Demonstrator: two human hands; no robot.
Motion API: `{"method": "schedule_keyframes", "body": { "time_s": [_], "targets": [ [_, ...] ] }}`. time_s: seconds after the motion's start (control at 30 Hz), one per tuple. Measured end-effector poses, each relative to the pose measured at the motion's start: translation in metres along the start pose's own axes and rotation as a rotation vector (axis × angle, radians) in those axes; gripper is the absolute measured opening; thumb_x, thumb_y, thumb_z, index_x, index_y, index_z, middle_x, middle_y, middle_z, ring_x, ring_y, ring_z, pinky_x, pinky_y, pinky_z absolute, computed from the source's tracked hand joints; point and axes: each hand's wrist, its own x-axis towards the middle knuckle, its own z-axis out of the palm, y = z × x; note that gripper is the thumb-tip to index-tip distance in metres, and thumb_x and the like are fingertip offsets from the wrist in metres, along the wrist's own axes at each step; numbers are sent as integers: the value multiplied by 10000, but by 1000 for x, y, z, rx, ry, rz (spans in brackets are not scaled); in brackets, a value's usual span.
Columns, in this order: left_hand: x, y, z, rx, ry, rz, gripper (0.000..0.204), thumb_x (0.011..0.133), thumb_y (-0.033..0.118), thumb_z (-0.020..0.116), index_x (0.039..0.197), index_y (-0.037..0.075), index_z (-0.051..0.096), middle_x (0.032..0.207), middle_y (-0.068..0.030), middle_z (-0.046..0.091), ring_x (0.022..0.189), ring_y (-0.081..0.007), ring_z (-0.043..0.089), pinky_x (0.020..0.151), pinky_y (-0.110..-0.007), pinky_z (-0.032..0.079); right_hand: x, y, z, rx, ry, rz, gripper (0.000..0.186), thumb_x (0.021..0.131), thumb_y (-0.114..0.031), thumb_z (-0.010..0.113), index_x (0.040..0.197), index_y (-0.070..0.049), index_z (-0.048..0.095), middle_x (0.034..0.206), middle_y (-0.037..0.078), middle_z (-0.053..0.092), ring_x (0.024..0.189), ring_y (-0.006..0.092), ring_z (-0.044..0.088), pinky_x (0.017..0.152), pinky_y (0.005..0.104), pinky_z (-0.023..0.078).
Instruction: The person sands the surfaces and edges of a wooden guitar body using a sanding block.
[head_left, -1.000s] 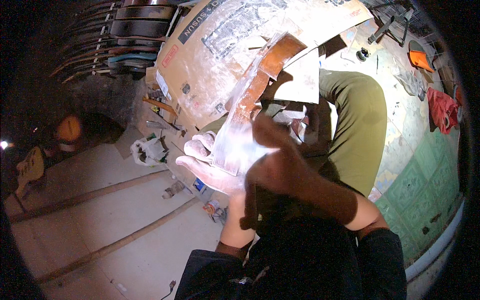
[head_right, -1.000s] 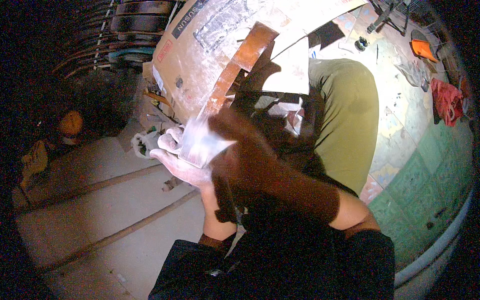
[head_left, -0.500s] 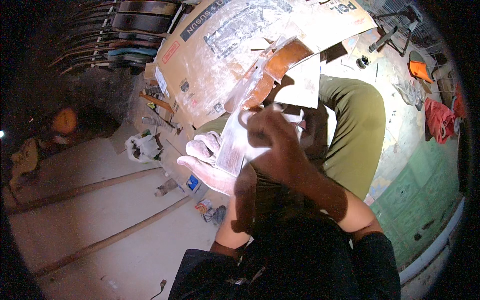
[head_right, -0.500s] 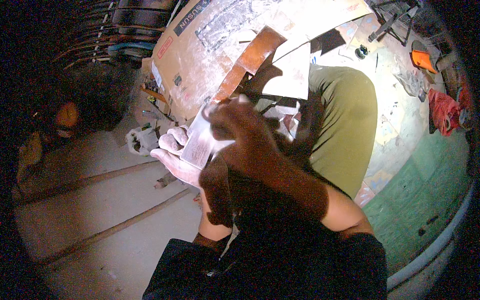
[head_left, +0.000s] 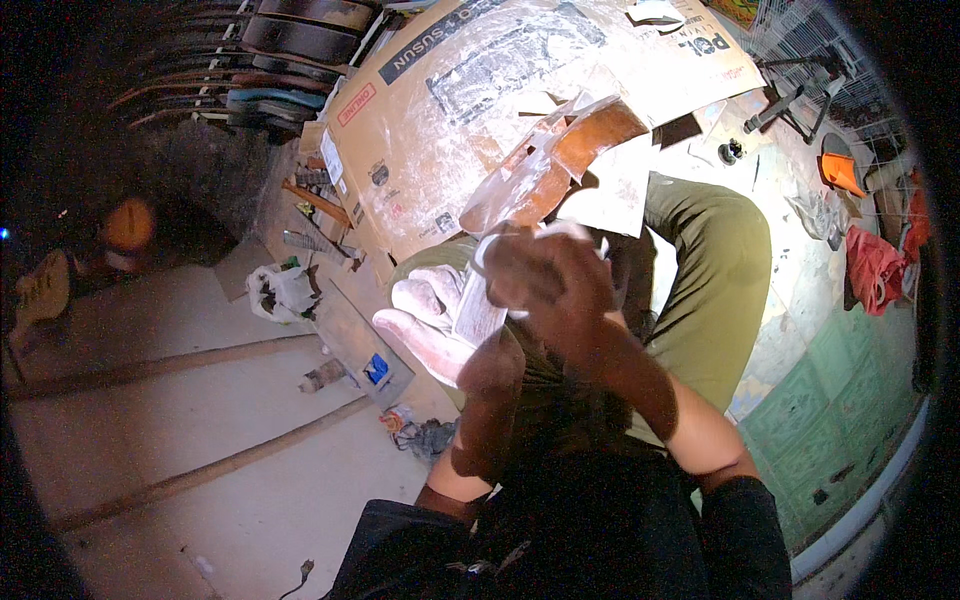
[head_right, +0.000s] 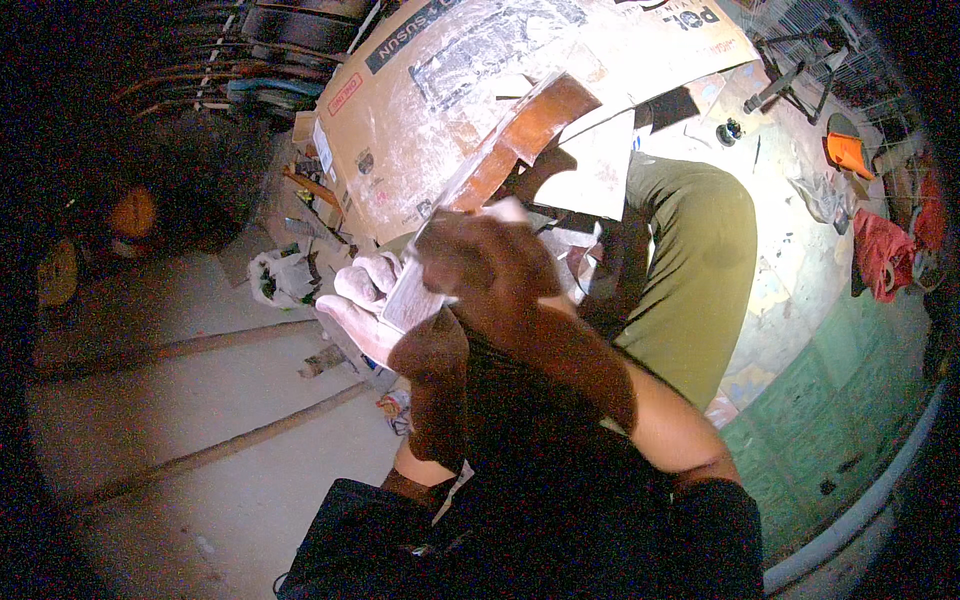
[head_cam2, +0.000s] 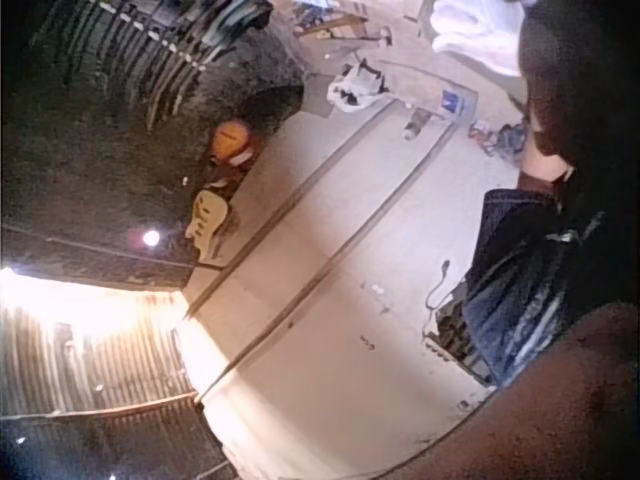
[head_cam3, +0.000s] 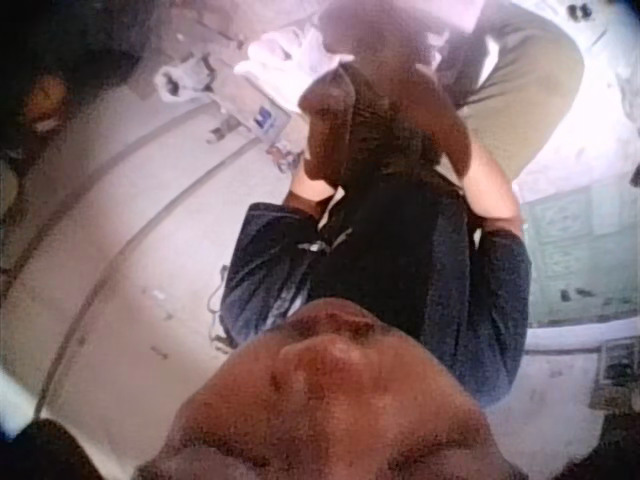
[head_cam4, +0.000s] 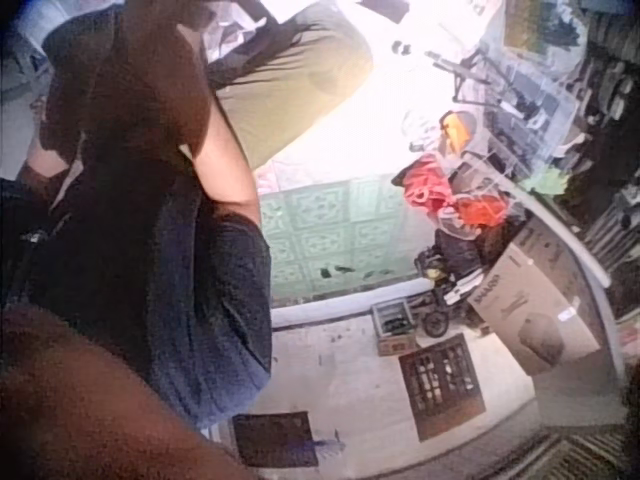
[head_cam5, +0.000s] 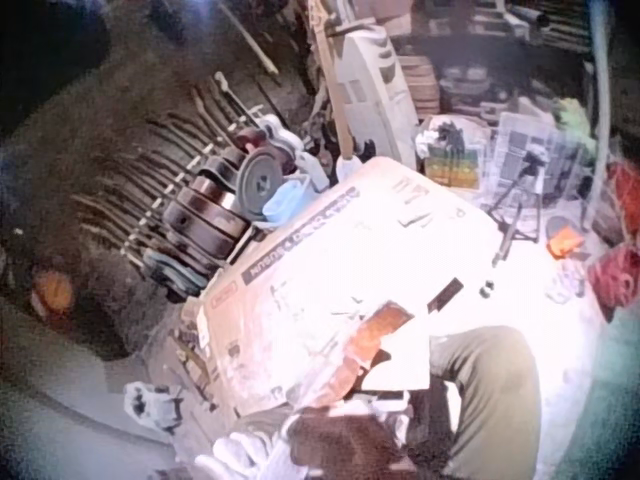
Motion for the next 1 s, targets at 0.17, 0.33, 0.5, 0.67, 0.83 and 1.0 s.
{"method": "schedule_keyframes", "body": {
  "time_s": [0.17, 0.33, 0.5, 0.67, 0.83, 1.0],
  "targets": [
    [6, 6, 16, 25, 188, -42, 494, 1049, 528, 317, 777, 119, 371, 779, -22, 378, 726, -180, 391, 711, -332, 374, -6, -26, 3, 52, -8, -127, 418, 743, -152, 806, 1094, -28, 615, 1044, 167, 637, 923, 324, 644, 821, 439, 530],
    [4, 5, 16, 10, 132, -50, 495, 1047, 528, 320, 776, 117, 370, 780, -23, 379, 727, -180, 392, 712, -331, 373, -6, -19, 1, -92, -53, -213, 408, 773, -80, 767, 1137, -14, 594, 1051, 157, 608, 981, 281, 612, 860, 406, 493],
    [4, 0, 13, 10, 79, -46, 495, 1046, 527, 323, 776, 115, 369, 782, -25, 381, 728, -180, 393, 713, -329, 371, 6, -12, -8, 59, -192, 259, 423, 809, -121, 753, 1181, 16, 606, 1051, 158, 610, 965, 259, 622, 832, 380, 509],
    [6, 3, 17, 31, 56, -34, 496, 1045, 527, 326, 775, 113, 368, 784, -26, 383, 729, -180, 394, 714, -327, 370, -14, -7, 6, 49, 43, -240, 386, 826, -191, 760, 1112, 33, 630, 953, 138, 599, 806, 247, 632, 707, 369, 525],
    [9, 6, 18, 56, 42, -5, 496, 1044, 526, 329, 775, 111, 367, 786, -27, 385, 730, -180, 396, 714, -325, 368, -9, -9, 5, 113, -172, 276, 291, 816, -197, 745, 1007, -10, 628, 863, 107, 590, 741, 207, 603, 648, 357, 499],
    [8, 9, 15, 81, 24, 26, 497, 1043, 526, 332, 775, 109, 367, 788, -28, 386, 731, -180, 397, 715, -324, 367, 5, -19, -7, 11, -49, 384, 287, 830, -182, 731, 1026, -8, 615, 948, 172, 591, 798, 232, 648, 640, 352, 533]
  ]
}}
